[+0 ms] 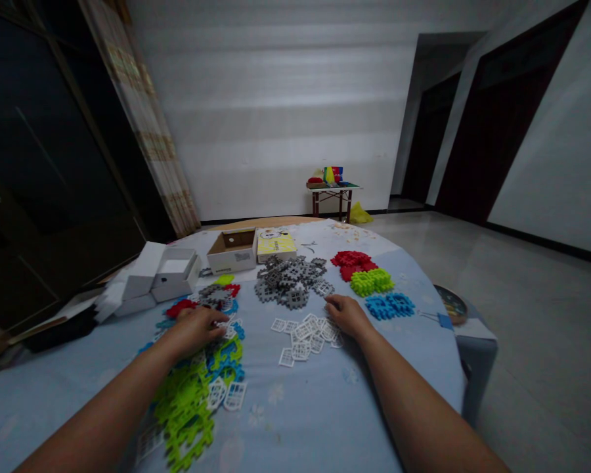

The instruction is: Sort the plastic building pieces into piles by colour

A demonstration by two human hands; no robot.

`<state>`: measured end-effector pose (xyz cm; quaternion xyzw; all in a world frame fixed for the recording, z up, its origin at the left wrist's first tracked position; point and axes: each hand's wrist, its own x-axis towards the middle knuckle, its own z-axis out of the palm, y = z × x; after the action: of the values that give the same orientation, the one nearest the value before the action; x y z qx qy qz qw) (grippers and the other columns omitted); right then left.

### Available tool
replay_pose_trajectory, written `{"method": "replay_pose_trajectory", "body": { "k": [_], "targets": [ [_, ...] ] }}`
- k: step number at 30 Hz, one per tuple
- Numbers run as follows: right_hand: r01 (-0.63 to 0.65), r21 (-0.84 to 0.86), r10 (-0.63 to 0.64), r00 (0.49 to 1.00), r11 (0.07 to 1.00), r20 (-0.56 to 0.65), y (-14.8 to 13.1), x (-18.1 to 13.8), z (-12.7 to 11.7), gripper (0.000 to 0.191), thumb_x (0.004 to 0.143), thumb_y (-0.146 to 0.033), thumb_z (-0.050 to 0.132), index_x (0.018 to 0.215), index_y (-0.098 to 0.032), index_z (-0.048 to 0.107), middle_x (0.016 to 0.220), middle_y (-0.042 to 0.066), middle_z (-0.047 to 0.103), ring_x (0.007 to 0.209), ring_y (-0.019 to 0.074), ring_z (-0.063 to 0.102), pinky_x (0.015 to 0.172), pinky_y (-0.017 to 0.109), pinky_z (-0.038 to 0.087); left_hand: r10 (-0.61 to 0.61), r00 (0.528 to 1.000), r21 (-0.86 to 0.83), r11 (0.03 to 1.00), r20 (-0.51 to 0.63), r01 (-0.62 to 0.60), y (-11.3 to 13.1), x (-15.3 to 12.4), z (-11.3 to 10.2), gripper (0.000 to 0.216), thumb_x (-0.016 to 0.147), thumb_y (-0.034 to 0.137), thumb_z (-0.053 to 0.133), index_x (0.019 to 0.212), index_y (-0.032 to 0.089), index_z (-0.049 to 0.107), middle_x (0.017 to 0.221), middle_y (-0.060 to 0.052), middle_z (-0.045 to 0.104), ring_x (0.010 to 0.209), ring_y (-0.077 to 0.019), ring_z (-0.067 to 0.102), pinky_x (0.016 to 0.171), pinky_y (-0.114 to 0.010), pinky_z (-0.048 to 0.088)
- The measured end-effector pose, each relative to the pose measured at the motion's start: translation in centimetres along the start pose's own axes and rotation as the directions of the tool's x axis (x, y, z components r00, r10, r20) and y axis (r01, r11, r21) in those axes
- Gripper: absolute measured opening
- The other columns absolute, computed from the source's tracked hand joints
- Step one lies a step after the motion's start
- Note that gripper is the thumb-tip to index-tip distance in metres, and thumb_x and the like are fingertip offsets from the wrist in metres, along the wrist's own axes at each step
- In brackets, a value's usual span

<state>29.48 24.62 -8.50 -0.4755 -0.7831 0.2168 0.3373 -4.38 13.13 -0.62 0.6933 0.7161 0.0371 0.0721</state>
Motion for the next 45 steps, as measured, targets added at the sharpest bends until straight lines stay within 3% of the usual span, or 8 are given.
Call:
{"method": "replay_pose_trajectory", "body": {
  "k": [7,14,21,25,29,35,41,45],
  "targets": [
    [-0.001,0.101,0.001,1.000,0.995,-0.006,-0.6,0.1,-0.3,0.028,0.076,-0.028,0.047,0.095,-0.020,0.067,0.092,0.005,0.069,0.081,0.0194,0.063,0.076,0.030,0.047,0.005,0.999,0.052,0.999,0.033,-0.006,0.3,0.0,0.0,0.032,0.068,0.043,0.050,0.092,0.029,0.067,0.098,-0.004,0.067,0.101,-0.0263,0.053,0.093,-0.043,0.025],
    [0.000,0.105,0.001,1.000,0.994,-0.017,-0.4,0.2,-0.4,0.029,0.077,-0.027,0.047,0.096,-0.019,0.066,0.092,0.004,0.069,0.083,0.0180,0.062,0.078,0.029,0.046,-0.021,0.998,0.050,0.999,0.066,0.018,0.8,0.4,-0.1,0.030,0.071,0.044,0.045,0.082,0.028,0.068,0.083,-0.004,0.069,0.086,-0.0230,0.057,0.092,-0.043,0.025],
    [0.000,0.116,0.004,1.000,0.993,-0.031,-0.4,0.3,-0.4,0.028,0.077,-0.028,0.047,0.095,-0.020,0.066,0.092,0.004,0.068,0.082,0.0174,0.062,0.076,0.028,0.046,-0.070,0.996,-0.003,0.998,-0.048,0.070,1.8,0.6,-0.6,0.028,0.071,0.038,0.045,0.060,0.022,0.065,0.072,-0.006,0.066,0.083,-0.0253,0.056,0.091,-0.046,0.026],
    [-0.004,0.134,0.010,0.999,0.991,-0.045,-0.3,0.4,-0.3,0.027,0.077,-0.030,0.047,0.094,-0.021,0.066,0.092,0.003,0.068,0.082,0.0174,0.062,0.076,0.029,0.047,-0.109,0.983,-0.141,0.986,-0.149,0.087,2.7,0.7,-1.0,0.036,0.073,0.045,0.041,0.076,0.021,0.067,0.084,-0.008,0.067,0.090,-0.0272,0.055,0.086,-0.042,0.034],
    [0.011,0.133,-0.002,0.998,0.991,-0.061,-0.4,0.4,-0.3,0.027,0.078,-0.030,0.047,0.094,-0.019,0.067,0.093,0.004,0.068,0.084,0.0177,0.062,0.076,0.029,0.046,-0.045,0.990,-0.336,0.942,-0.135,-0.003,5.7,1.0,-1.2,0.051,0.075,0.055,0.036,0.095,0.018,0.065,0.092,-0.007,0.067,0.089,-0.0219,0.058,0.080,-0.032,0.041],
    [-0.001,0.136,0.011,0.998,0.991,-0.068,-0.1,0.4,-0.4,0.026,0.077,-0.029,0.048,0.093,-0.020,0.067,0.090,0.004,0.069,0.079,0.0170,0.062,0.074,0.028,0.047,0.037,0.992,-0.664,0.740,-0.117,-0.106,8.3,1.8,-1.9,0.059,0.071,0.055,0.047,0.113,0.014,0.055,0.103,-0.008,0.065,0.096,-0.0201,0.057,0.086,-0.031,0.041],
    [0.015,0.141,-0.006,0.998,0.990,-0.064,-0.1,0.4,-0.3,0.026,0.077,-0.029,0.048,0.093,-0.020,0.066,0.091,0.004,0.068,0.081,0.0173,0.062,0.075,0.028,0.047,-0.042,0.980,-0.254,0.967,-0.195,-0.009,4.0,0.6,-1.6,0.047,0.071,0.053,0.046,0.099,0.020,0.064,0.110,-0.007,0.062,0.103,-0.0251,0.053,0.091,-0.036,0.035],
    [0.020,0.125,-0.012,0.998,0.992,-0.068,-0.3,0.4,-0.3,0.026,0.077,-0.029,0.047,0.092,-0.020,0.066,0.090,0.004,0.068,0.082,0.0173,0.062,0.075,0.028,0.047,-0.065,0.991,-0.009,0.998,-0.119,0.064,2.6,-0.7,-0.8,0.037,0.072,0.047,0.046,0.093,0.024,0.066,0.101,-0.006,0.066,0.101,-0.0275,0.054,0.093,-0.043,0.028]
  ]
}}
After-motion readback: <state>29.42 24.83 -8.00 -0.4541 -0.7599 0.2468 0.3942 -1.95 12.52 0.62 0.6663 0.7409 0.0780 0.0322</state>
